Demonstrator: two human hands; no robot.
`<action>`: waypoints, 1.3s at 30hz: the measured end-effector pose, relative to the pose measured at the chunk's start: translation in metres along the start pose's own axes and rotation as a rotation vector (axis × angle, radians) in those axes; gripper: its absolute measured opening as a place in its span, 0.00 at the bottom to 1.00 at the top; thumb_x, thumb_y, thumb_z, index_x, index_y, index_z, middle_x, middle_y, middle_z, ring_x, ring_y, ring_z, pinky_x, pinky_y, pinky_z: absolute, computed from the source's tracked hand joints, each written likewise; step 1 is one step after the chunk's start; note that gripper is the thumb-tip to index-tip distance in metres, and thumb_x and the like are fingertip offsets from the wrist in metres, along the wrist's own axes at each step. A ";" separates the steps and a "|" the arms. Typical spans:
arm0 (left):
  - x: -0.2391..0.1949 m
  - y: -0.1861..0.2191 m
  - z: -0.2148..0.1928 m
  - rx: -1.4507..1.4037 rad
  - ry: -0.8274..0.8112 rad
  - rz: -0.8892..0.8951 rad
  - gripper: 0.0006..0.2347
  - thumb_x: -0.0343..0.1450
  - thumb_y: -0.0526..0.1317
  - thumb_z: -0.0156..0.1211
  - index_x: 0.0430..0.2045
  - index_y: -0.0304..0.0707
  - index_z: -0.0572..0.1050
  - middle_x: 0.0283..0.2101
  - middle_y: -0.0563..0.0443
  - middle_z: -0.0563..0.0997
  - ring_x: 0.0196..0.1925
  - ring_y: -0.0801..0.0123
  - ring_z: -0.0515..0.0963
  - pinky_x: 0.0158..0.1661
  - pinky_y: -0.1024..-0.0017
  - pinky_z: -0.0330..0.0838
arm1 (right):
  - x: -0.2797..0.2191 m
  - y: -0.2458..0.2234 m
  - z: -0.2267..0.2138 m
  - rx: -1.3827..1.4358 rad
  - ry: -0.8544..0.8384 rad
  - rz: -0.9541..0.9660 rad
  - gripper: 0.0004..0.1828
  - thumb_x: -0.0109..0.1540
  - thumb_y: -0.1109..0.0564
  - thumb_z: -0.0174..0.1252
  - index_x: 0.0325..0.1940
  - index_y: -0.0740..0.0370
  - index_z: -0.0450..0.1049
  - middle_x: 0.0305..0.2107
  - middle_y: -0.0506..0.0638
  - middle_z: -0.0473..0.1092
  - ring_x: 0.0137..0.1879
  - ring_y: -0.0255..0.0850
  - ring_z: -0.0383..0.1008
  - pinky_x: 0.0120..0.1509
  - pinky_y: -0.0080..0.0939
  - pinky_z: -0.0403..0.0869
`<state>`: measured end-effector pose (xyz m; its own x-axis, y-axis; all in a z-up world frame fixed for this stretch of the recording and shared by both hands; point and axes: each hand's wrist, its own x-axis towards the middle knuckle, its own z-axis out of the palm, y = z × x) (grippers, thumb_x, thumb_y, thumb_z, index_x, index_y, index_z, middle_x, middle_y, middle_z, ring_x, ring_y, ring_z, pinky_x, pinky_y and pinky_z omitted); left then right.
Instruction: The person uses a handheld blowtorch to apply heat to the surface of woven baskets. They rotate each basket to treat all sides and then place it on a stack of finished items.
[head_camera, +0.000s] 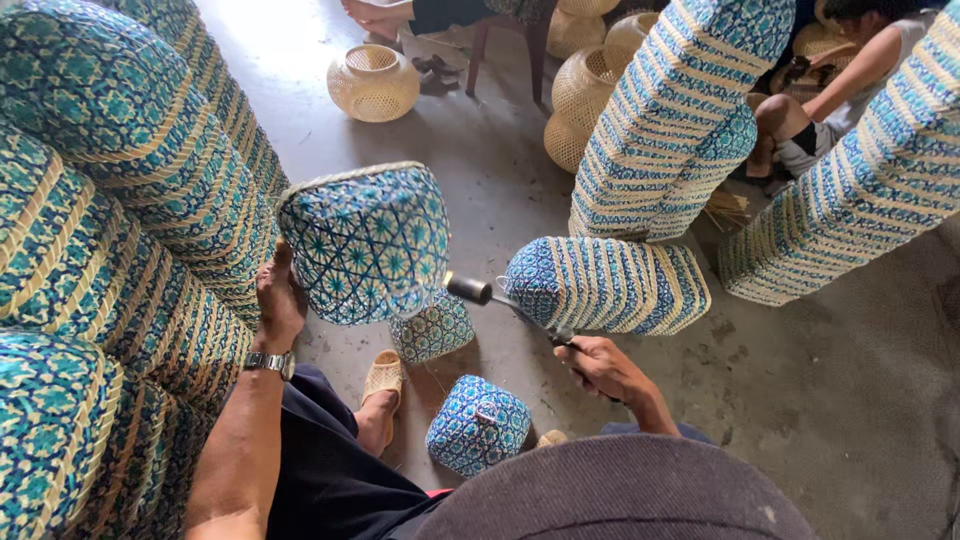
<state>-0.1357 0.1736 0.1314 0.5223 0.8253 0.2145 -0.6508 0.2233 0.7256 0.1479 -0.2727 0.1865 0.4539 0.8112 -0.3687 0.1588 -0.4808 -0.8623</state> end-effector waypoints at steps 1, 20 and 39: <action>0.001 -0.001 -0.007 -0.007 -0.028 0.020 0.11 0.79 0.47 0.60 0.32 0.41 0.73 0.36 0.57 0.78 0.39 0.75 0.75 0.45 0.73 0.70 | 0.000 0.000 -0.004 0.015 0.023 -0.019 0.17 0.66 0.44 0.56 0.37 0.62 0.74 0.18 0.45 0.67 0.19 0.32 0.64 0.21 0.36 0.63; -0.030 0.013 0.047 1.274 -0.092 0.168 0.21 0.75 0.54 0.58 0.24 0.33 0.78 0.16 0.54 0.70 0.19 0.75 0.64 0.22 0.68 0.58 | -0.011 -0.055 -0.011 -0.082 0.069 -0.017 0.19 0.67 0.43 0.55 0.33 0.61 0.72 0.18 0.43 0.67 0.21 0.31 0.64 0.23 0.36 0.64; -0.058 -0.082 0.020 0.285 0.003 -0.253 0.13 0.78 0.43 0.50 0.42 0.30 0.78 0.35 0.57 0.80 0.33 0.80 0.74 0.35 0.79 0.70 | -0.011 -0.036 0.003 -0.229 0.068 -0.080 0.18 0.67 0.43 0.56 0.38 0.61 0.77 0.16 0.42 0.63 0.22 0.30 0.61 0.25 0.36 0.63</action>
<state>-0.1019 0.0970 0.0723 0.6453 0.7640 0.0033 -0.3219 0.2680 0.9081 0.1347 -0.2632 0.2206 0.4882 0.8295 -0.2713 0.3879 -0.4847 -0.7839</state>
